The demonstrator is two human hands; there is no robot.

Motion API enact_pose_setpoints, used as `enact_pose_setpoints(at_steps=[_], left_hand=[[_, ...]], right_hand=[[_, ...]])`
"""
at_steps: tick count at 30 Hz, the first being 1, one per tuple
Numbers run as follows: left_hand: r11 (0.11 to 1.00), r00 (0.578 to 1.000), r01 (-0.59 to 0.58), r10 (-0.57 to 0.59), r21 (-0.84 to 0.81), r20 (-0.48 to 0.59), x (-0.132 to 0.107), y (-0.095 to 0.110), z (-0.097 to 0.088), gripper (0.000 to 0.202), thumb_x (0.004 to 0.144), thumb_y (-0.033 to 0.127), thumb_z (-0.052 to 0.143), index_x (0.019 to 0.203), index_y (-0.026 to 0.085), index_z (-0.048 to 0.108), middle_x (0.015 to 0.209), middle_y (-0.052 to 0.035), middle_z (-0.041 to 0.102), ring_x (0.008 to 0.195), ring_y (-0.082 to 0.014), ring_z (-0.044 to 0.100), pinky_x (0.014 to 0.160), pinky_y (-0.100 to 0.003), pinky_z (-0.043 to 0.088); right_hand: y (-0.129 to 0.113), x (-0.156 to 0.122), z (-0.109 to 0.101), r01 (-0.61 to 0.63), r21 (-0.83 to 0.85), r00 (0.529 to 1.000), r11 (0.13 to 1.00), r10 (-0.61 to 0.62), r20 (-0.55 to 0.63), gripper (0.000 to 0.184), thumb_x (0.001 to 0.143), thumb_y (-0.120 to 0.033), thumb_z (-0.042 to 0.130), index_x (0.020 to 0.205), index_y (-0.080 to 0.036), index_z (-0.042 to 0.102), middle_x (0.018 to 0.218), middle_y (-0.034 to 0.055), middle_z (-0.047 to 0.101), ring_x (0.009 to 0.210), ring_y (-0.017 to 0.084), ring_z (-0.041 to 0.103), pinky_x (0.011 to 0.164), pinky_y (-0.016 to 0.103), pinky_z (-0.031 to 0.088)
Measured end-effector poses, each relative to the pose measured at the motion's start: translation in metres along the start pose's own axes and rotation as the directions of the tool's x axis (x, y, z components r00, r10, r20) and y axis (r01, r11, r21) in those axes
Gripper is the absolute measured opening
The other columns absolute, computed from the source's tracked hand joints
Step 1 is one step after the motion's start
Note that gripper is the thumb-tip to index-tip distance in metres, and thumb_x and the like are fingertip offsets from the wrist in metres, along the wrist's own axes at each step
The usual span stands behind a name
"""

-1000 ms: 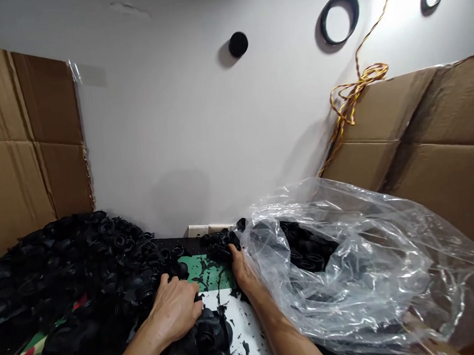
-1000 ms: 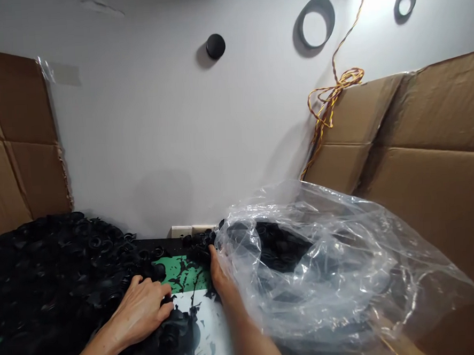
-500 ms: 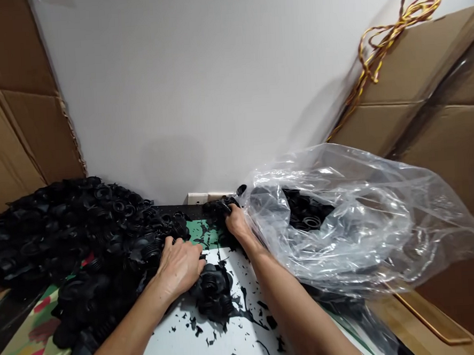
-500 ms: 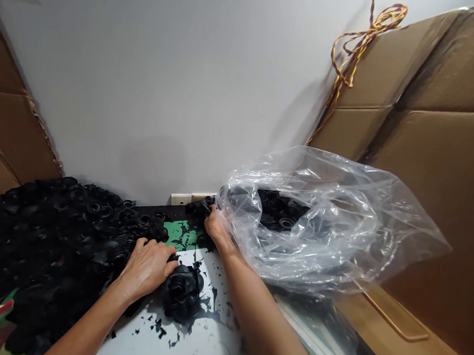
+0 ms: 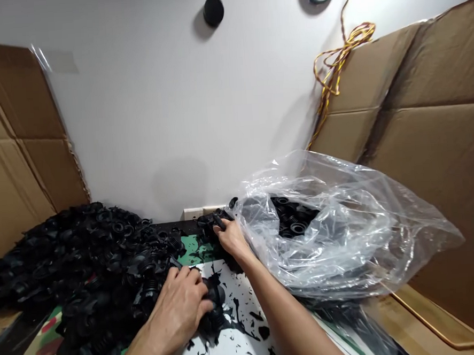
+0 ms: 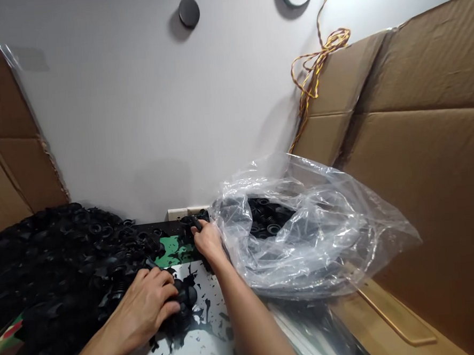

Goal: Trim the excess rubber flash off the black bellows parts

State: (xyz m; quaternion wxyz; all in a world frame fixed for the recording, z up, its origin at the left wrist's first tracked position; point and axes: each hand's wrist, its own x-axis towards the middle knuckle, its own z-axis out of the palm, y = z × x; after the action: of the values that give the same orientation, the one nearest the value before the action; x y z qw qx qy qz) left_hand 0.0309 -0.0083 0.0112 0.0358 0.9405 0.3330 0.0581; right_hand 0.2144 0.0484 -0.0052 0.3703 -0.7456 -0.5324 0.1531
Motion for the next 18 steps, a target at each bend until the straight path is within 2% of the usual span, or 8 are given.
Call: enact_pose_setpoints(at_steps=[2,4,6,9,12,14,16,18], left_hand=[[0.998,1.0,0.024,-0.024,-0.059,-0.003,-0.011,-0.001,-0.002,0.011,0.081,0.018,0.061,0.083,0.02,0.071,0.1,-0.0059,0.069,0.087,-0.0235,0.058,0.079,-0.039,0.038],[0.994,0.998,0.049,-0.053,-0.098,-0.039,-0.021,-0.003,-0.003,0.014,0.076,0.01,0.063,0.082,0.02,0.07,0.104,-0.0044,0.069,0.09,-0.0225,0.058,0.082,-0.038,0.039],[0.994,0.993,0.047,-0.058,-0.102,-0.107,-0.029,-0.004,-0.002,0.017,0.073,0.005,0.064,0.08,0.021,0.068,0.104,-0.0042,0.069,0.094,-0.0228,0.058,0.084,-0.039,0.039],[0.998,0.982,0.005,-0.015,-0.055,-0.189,-0.041,-0.005,0.002,0.025,0.068,0.005,0.068,0.086,0.022,0.067,0.103,-0.0043,0.069,0.1,-0.0255,0.058,0.088,-0.042,0.038],[1.0,0.973,-0.014,0.013,-0.005,-0.231,-0.049,-0.006,0.008,0.035,0.066,0.002,0.067,0.094,0.023,0.067,0.097,-0.0035,0.071,0.103,-0.0277,0.058,0.09,-0.045,0.037],[1.0,0.958,-0.019,0.014,-0.015,-0.285,-0.05,-0.007,0.012,0.032,0.071,0.004,0.063,0.096,0.022,0.067,0.093,-0.0042,0.073,0.102,-0.0277,0.059,0.09,-0.046,0.037],[0.996,0.931,-0.012,-0.02,-0.084,-0.363,-0.047,-0.008,0.014,0.025,0.077,0.009,0.058,0.096,0.021,0.069,0.092,-0.0063,0.074,0.097,-0.027,0.062,0.089,-0.046,0.037],[0.965,0.89,0.031,-0.145,-0.261,-0.432,-0.041,-0.008,0.014,0.021,0.079,0.015,0.057,0.091,0.022,0.072,0.089,-0.0069,0.075,0.089,-0.0259,0.065,0.089,-0.046,0.038]], right_hand=[[-0.001,-0.005,-0.004,0.021,0.05,1.0,0.999,-0.021,0.0,0.036,0.092,-0.028,0.04,0.102,-0.013,0.071,0.083,0.0091,0.072,0.078,0.022,0.067,0.066,0.028,0.046],[-0.003,-0.011,-0.007,0.041,0.088,0.999,0.995,-0.042,0.014,0.043,0.095,-0.034,0.036,0.094,-0.011,0.073,0.078,0.0106,0.072,0.074,0.023,0.066,0.062,0.028,0.045],[-0.005,-0.02,-0.011,0.058,0.113,0.997,0.992,-0.063,0.046,0.045,0.095,-0.039,0.037,0.09,-0.012,0.073,0.073,0.0107,0.07,0.07,0.022,0.066,0.059,0.027,0.043],[-0.009,-0.036,-0.016,0.075,0.114,0.991,0.991,-0.087,0.104,0.044,0.093,-0.044,0.042,0.083,-0.014,0.072,0.069,0.0099,0.069,0.066,0.022,0.064,0.057,0.027,0.038],[-0.01,-0.052,-0.02,0.092,0.089,0.986,0.992,-0.104,0.13,0.032,0.092,-0.037,0.047,0.083,-0.017,0.07,0.074,0.0097,0.069,0.07,0.022,0.062,0.059,0.027,0.034],[-0.008,-0.063,-0.023,0.113,0.089,0.98,0.99,-0.126,0.153,0.022,0.09,-0.027,0.049,0.089,-0.018,0.069,0.079,0.0085,0.069,0.074,0.022,0.06,0.061,0.026,0.033],[-0.004,-0.072,-0.026,0.137,0.111,0.963,0.984,-0.158,0.219,0.019,0.089,-0.024,0.05,0.09,-0.018,0.068,0.079,0.0068,0.068,0.073,0.02,0.058,0.06,0.025,0.033],[0.001,-0.08,-0.027,0.155,0.146,0.93,0.977,-0.194,0.313,0.019,0.087,-0.027,0.053,0.083,-0.017,0.069,0.073,0.0045,0.065,0.068,0.018,0.056,0.057,0.024,0.033]])
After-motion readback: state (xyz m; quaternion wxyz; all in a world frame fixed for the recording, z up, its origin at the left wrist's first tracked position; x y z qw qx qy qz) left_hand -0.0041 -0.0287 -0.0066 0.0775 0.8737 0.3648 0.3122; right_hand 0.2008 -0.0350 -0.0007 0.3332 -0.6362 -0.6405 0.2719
